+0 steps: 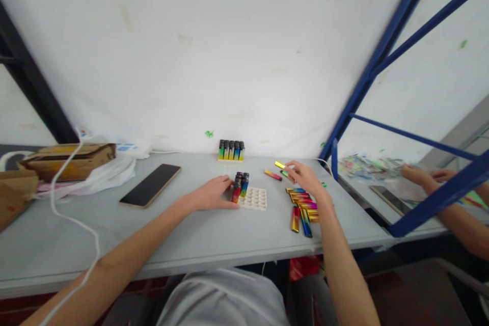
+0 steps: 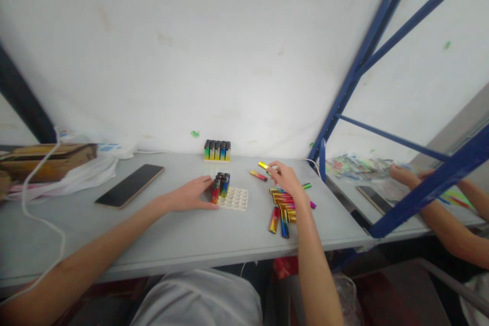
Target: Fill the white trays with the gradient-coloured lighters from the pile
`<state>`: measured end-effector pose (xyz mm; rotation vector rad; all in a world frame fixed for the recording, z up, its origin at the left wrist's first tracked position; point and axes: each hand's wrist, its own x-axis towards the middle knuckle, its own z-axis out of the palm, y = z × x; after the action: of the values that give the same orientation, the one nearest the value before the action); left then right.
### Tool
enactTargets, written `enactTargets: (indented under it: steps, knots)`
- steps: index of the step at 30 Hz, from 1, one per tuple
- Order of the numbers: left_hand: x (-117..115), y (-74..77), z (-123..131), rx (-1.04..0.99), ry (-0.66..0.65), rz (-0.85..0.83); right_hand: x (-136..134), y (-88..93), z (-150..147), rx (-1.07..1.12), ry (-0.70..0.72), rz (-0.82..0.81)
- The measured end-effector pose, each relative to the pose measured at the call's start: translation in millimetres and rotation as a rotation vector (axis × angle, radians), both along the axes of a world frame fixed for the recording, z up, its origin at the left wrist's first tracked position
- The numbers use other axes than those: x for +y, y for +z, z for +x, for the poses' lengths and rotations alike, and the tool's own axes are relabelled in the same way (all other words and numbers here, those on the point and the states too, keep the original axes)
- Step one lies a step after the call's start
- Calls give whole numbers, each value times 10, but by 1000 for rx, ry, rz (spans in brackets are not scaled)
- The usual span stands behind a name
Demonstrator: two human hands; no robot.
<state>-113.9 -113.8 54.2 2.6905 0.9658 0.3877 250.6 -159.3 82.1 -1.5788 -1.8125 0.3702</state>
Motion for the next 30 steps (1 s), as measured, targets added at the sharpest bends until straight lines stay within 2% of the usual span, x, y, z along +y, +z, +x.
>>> enactTargets:
  steps: [5, 9, 11, 14, 16, 24, 27, 30]
  knots:
    - [-1, 4, -2, 1, -1, 4, -25, 150, -375, 429, 44, 130]
    - [-5, 6, -7, 8, 0, -3, -42, 167, -713, 720, 90, 55]
    - [-4, -1, -8, -1, -5, -5, -56, 150, -854, 810, 161, -19]
    - [6, -22, -6, -9, -9, -2, -77, 116, -1029, 875, 271, -86]
    - [15, -38, -5, -15, -13, 5, -74, 84, -1122, 905, 277, -96]
    - [12, -38, -4, -26, -11, 12, 8, -87, -1300, 911, 119, -276]
    - [1, -26, -1, -33, -14, 14, 0, -94, -1323, 892, -10, -293]
    - [-4, -17, -1, -35, -20, 9, -14, -87, -1325, 865, -47, -276]
